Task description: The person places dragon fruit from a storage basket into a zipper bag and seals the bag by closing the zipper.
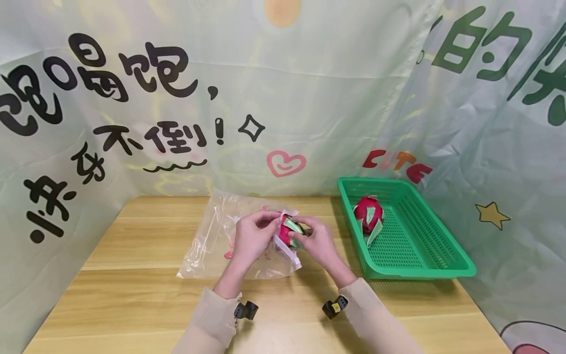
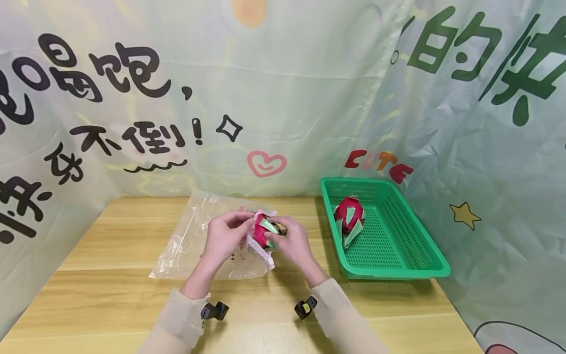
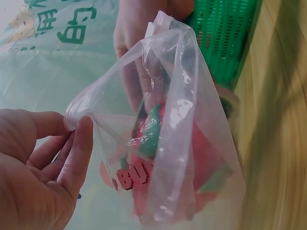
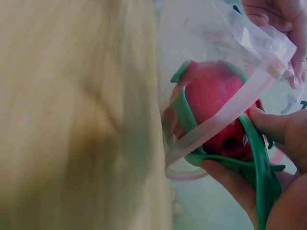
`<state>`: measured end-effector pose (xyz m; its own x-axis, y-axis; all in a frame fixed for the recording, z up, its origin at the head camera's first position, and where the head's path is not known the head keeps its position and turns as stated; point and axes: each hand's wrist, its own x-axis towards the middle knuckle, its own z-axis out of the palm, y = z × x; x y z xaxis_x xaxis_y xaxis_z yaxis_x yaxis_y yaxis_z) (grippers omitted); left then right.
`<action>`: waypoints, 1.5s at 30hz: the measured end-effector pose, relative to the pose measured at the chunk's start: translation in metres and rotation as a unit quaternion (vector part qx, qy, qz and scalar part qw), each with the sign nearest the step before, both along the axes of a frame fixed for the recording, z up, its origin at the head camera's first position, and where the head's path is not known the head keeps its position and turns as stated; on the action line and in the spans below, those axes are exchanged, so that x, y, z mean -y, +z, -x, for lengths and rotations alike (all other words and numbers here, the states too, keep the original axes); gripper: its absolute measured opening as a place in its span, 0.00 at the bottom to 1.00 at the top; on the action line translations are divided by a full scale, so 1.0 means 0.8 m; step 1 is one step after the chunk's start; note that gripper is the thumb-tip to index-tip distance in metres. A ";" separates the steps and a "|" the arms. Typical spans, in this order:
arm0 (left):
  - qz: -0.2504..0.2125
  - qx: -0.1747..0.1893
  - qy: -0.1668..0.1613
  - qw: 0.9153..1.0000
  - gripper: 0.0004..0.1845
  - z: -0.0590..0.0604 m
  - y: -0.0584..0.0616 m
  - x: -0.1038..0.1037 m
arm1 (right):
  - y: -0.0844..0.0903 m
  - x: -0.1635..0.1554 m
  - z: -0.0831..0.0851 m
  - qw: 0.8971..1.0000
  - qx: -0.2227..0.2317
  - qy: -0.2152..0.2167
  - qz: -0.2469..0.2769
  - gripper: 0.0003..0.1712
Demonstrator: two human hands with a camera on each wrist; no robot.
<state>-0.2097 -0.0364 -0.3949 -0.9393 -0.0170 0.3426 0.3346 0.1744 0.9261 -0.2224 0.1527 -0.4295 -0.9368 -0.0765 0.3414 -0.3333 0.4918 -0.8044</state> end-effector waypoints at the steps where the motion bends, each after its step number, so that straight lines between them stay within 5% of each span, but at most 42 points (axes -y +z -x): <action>1: 0.000 0.002 0.002 1.000 0.06 0.001 -0.001 0.000 | -0.004 0.000 0.000 1.000 0.000 0.009 0.006 0.21; 7: 0.010 0.022 0.022 0.999 0.06 0.004 -0.005 0.003 | -0.019 -0.004 -0.003 0.998 -0.012 0.057 0.030 0.08; 12: 0.026 0.027 0.031 0.999 0.06 0.008 -0.008 0.006 | -0.026 -0.009 -0.001 0.998 -0.004 0.059 0.024 0.07; 20: 0.034 0.029 0.050 0.998 0.06 0.015 -0.012 0.013 | -0.036 -0.020 -0.003 0.993 -0.020 0.099 -0.065 0.30; 28: 0.087 0.045 0.065 0.993 0.10 0.013 -0.017 0.008 | -0.039 -0.017 -0.002 0.996 -0.034 0.052 -0.066 0.23; 36: 0.228 0.016 0.070 0.971 0.14 -0.003 -0.018 0.011 | -0.036 -0.010 0.002 0.995 -0.098 -0.002 -0.017 0.16; 41: 0.161 -0.018 0.056 0.985 0.09 -0.001 -0.016 0.013 | -0.030 -0.010 0.004 0.988 -0.155 -0.024 0.010 0.15; 45: 0.090 -0.004 0.045 0.995 0.09 -0.002 -0.011 0.014 | -0.018 -0.009 0.003 0.985 -0.171 -0.031 0.012 0.14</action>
